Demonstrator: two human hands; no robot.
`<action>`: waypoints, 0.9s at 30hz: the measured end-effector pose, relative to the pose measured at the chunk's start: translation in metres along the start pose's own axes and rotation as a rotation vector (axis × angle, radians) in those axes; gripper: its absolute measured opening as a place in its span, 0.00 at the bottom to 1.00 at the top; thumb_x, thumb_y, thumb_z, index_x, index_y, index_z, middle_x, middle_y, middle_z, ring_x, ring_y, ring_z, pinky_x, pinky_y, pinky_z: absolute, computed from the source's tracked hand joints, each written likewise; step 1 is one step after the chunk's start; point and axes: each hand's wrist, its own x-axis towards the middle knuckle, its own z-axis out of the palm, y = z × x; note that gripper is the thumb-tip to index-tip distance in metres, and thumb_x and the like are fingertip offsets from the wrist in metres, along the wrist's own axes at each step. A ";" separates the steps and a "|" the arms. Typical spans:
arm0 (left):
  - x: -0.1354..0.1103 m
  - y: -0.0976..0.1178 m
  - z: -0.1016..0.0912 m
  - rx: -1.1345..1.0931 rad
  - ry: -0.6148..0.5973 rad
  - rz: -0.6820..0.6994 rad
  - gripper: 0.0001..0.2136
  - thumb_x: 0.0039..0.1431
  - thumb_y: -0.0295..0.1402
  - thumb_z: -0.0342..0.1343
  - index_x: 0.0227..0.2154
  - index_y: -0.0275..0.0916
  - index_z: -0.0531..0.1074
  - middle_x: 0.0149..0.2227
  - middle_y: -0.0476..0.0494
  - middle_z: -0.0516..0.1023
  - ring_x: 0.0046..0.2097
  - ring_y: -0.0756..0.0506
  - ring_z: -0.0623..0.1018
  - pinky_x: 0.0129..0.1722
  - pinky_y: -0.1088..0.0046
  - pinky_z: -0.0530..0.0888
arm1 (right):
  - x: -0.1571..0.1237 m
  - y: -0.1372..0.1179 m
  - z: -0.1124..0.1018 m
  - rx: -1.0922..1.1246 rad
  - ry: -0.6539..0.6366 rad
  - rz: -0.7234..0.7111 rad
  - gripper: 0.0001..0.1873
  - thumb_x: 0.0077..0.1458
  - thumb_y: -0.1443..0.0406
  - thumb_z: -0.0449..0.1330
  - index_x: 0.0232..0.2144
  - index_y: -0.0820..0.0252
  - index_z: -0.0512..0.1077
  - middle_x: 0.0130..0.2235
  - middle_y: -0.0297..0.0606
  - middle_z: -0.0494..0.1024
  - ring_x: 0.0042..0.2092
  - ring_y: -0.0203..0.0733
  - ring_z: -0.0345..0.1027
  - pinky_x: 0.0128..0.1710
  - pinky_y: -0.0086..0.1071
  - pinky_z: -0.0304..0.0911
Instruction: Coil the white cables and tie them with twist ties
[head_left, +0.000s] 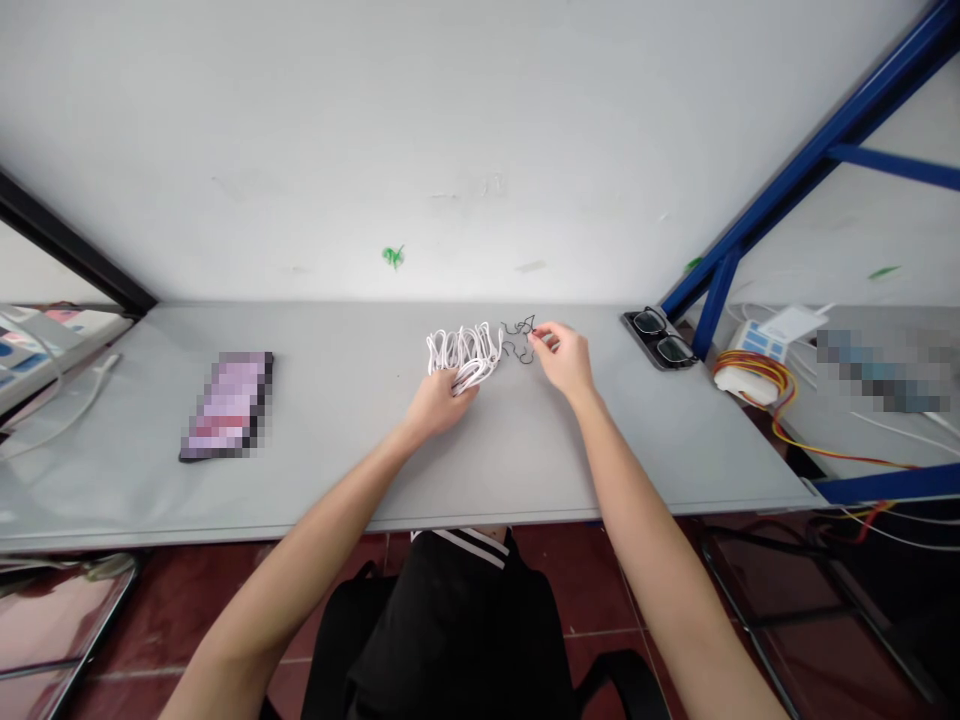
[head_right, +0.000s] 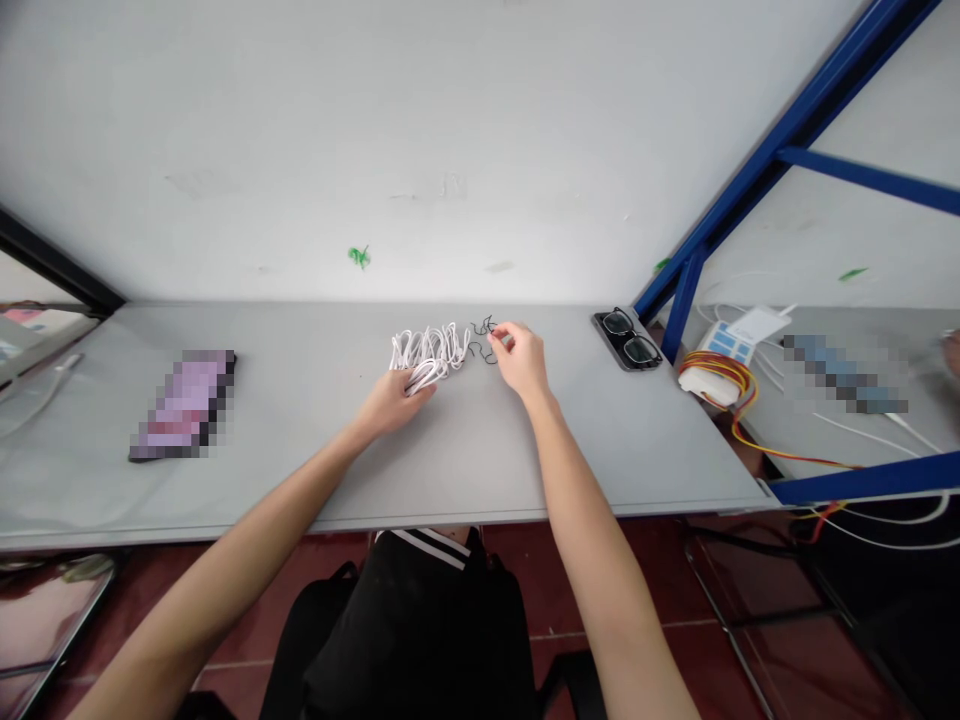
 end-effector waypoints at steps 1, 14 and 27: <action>0.000 0.000 0.000 -0.002 0.002 -0.004 0.15 0.55 0.35 0.52 0.20 0.41 0.51 0.21 0.50 0.57 0.25 0.50 0.59 0.27 0.71 0.53 | -0.002 -0.005 0.002 0.033 -0.002 -0.010 0.11 0.56 0.59 0.56 0.34 0.59 0.73 0.37 0.41 0.80 0.30 0.38 0.68 0.35 0.33 0.65; 0.003 -0.001 -0.002 -0.353 -0.102 -0.139 0.19 0.60 0.41 0.51 0.19 0.40 0.53 0.19 0.51 0.54 0.21 0.53 0.55 0.23 0.72 0.52 | -0.045 -0.055 0.041 0.049 -0.102 -0.366 0.13 0.64 0.59 0.50 0.31 0.54 0.71 0.27 0.35 0.76 0.27 0.37 0.67 0.31 0.31 0.63; -0.002 0.006 -0.016 -0.818 -0.372 -0.260 0.21 0.51 0.38 0.59 0.20 0.41 0.48 0.19 0.58 0.46 0.20 0.57 0.46 0.18 0.77 0.44 | -0.040 -0.046 0.043 -0.188 -0.292 -0.542 0.15 0.62 0.70 0.48 0.30 0.55 0.72 0.30 0.37 0.76 0.32 0.38 0.66 0.32 0.30 0.58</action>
